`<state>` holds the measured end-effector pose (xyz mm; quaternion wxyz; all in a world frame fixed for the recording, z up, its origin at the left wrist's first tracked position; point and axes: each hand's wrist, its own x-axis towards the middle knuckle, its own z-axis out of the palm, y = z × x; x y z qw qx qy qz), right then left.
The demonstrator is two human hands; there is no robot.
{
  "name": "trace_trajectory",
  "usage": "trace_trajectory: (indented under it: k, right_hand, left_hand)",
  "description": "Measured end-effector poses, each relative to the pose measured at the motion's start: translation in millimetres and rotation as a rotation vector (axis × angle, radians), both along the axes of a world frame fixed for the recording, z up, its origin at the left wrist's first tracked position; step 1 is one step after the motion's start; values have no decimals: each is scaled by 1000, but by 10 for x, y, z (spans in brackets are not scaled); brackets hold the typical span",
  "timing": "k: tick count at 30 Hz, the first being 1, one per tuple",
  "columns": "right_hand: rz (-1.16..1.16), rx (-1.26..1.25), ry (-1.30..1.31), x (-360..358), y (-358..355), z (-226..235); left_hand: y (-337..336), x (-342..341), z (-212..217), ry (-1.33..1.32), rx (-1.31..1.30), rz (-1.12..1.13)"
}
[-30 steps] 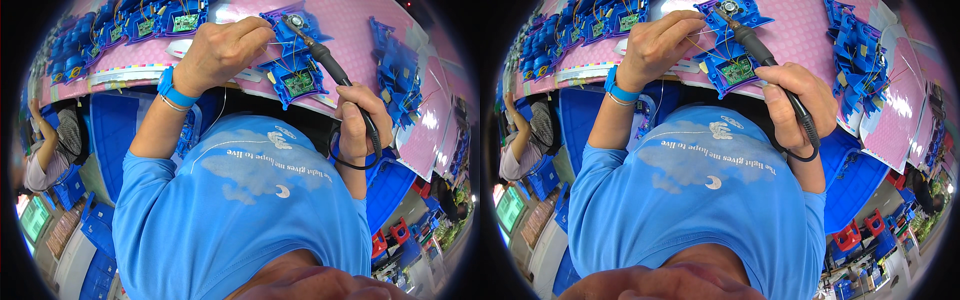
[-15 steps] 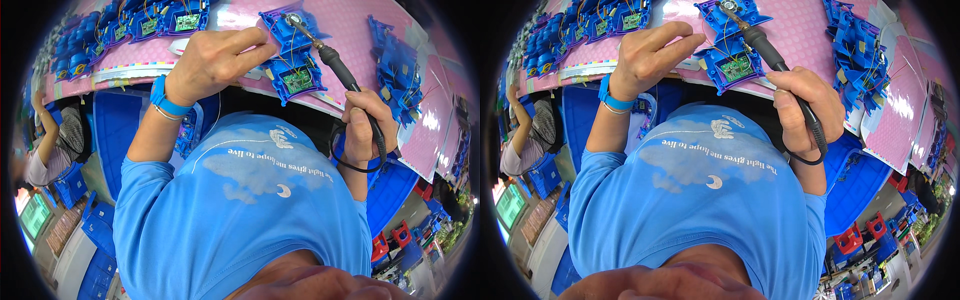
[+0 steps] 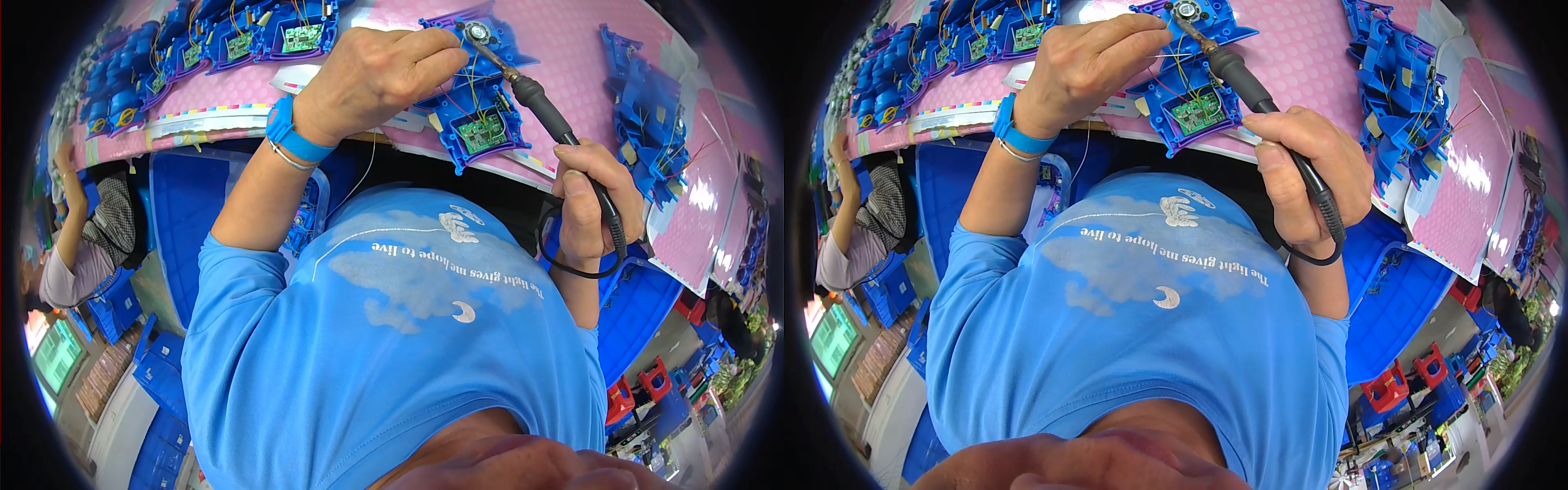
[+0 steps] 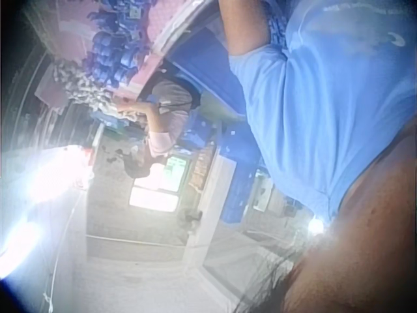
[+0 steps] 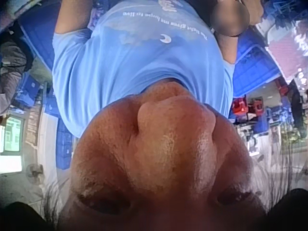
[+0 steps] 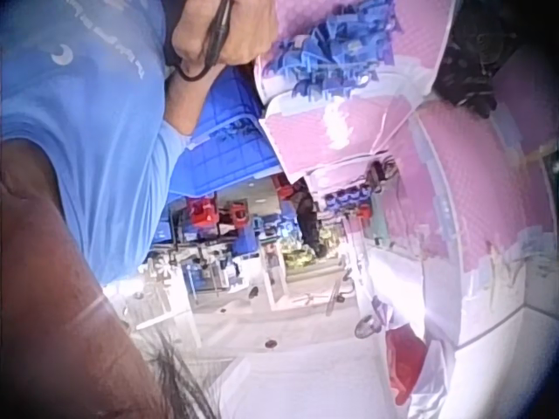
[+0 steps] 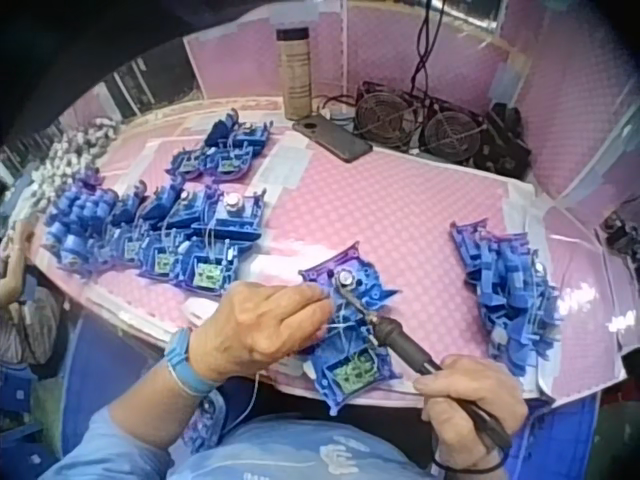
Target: Soldering electronic components onto circuit boards at a factory workbench.
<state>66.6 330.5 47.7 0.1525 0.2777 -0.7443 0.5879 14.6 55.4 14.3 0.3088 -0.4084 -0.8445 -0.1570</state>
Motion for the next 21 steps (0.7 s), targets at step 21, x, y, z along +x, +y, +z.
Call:
trace_trajectory:
  k: [21]
  right_hand:
    - [-10, -51, -8, 28, 18, 20]
  left_hand:
    - [3, -1, 26, -48, 14, -5]
